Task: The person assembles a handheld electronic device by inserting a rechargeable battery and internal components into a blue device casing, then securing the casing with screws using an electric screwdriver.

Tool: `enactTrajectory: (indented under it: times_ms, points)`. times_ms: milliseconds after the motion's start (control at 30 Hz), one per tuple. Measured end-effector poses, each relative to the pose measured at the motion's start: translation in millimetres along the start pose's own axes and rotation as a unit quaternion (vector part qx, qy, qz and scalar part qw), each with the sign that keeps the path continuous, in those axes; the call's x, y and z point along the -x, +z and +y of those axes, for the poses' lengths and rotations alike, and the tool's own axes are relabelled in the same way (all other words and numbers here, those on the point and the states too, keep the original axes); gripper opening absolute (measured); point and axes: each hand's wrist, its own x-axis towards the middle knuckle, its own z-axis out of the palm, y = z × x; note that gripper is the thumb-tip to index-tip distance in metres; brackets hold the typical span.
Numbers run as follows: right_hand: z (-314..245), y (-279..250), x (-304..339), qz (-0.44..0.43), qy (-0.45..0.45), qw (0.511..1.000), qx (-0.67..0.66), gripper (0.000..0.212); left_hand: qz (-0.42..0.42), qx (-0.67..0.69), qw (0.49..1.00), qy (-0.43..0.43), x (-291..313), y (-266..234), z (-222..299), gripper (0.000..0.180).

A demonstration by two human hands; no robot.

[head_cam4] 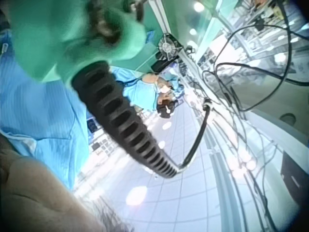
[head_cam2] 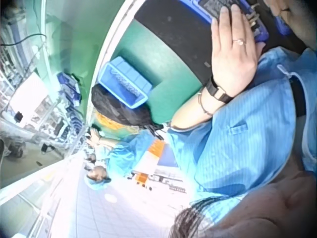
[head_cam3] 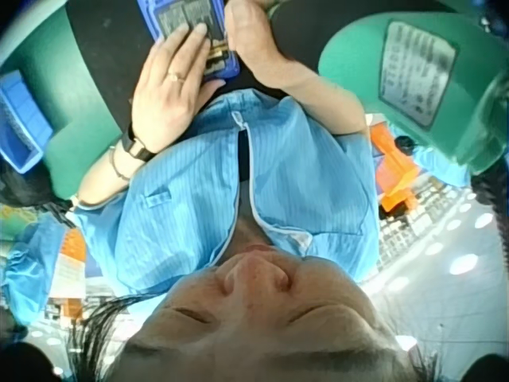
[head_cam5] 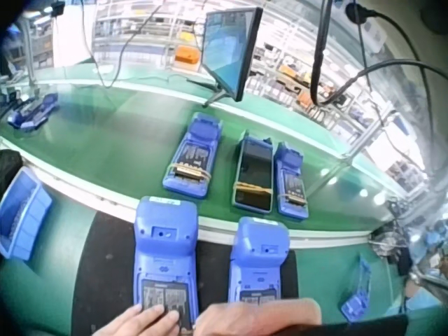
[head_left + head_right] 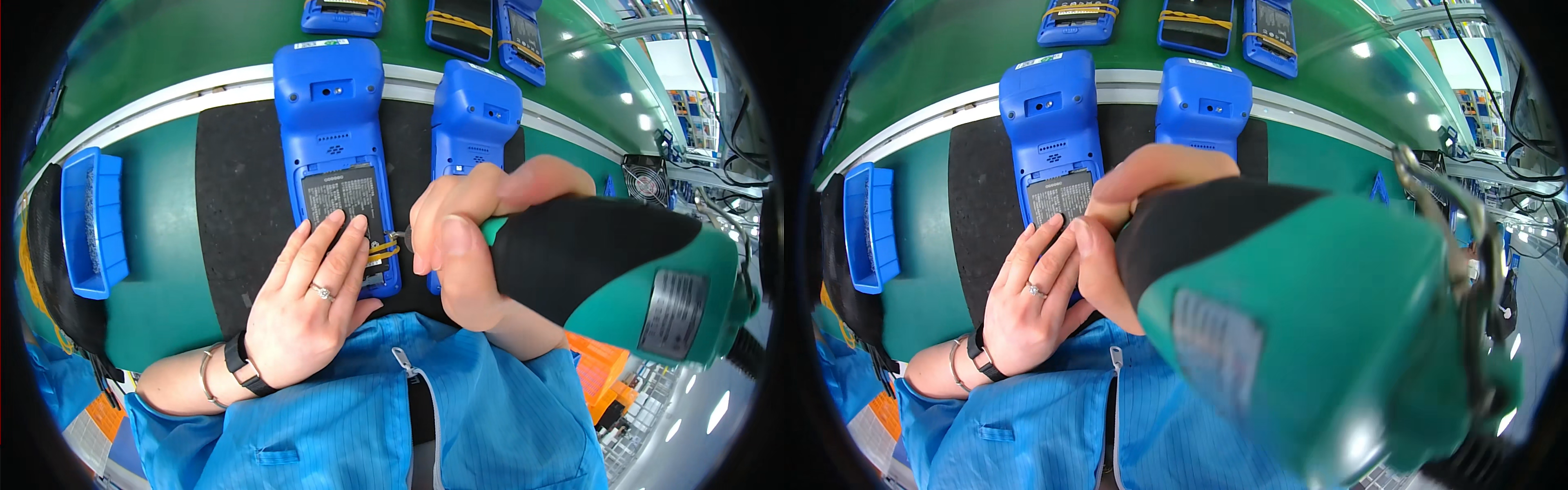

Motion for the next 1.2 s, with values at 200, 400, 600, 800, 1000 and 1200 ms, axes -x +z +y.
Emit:
enactTrajectory:
  times_ms: [200,400,600,800,1000,1200]
  points:
    - [0,4,4,0.007,-0.005,1.000,0.015,0.036,0.003,-0.001,1.000,-0.006,0,0,2,0.055]
    - [10,7,7,0.069,-0.028,0.997,-0.006,0.036,-0.037,0.044,0.998,-0.001,-3,-16,-13,0.064]
    - [-9,8,7,0.129,-0.036,0.986,-0.097,0.033,-0.092,0.108,0.990,0.010,-4,-26,-51,0.102]
    - [-18,17,6,0.091,-0.035,0.992,-0.083,0.029,-0.073,0.113,0.989,0.057,-5,-25,-69,0.097]
    - [-9,45,-17,0.043,-0.027,0.996,-0.070,0.026,-0.047,0.155,0.983,0.083,-5,-22,-82,0.079]
    - [-2,59,-26,0.002,-0.015,0.999,-0.050,0.023,-0.047,0.185,0.979,0.071,-1,-18,-85,0.076]
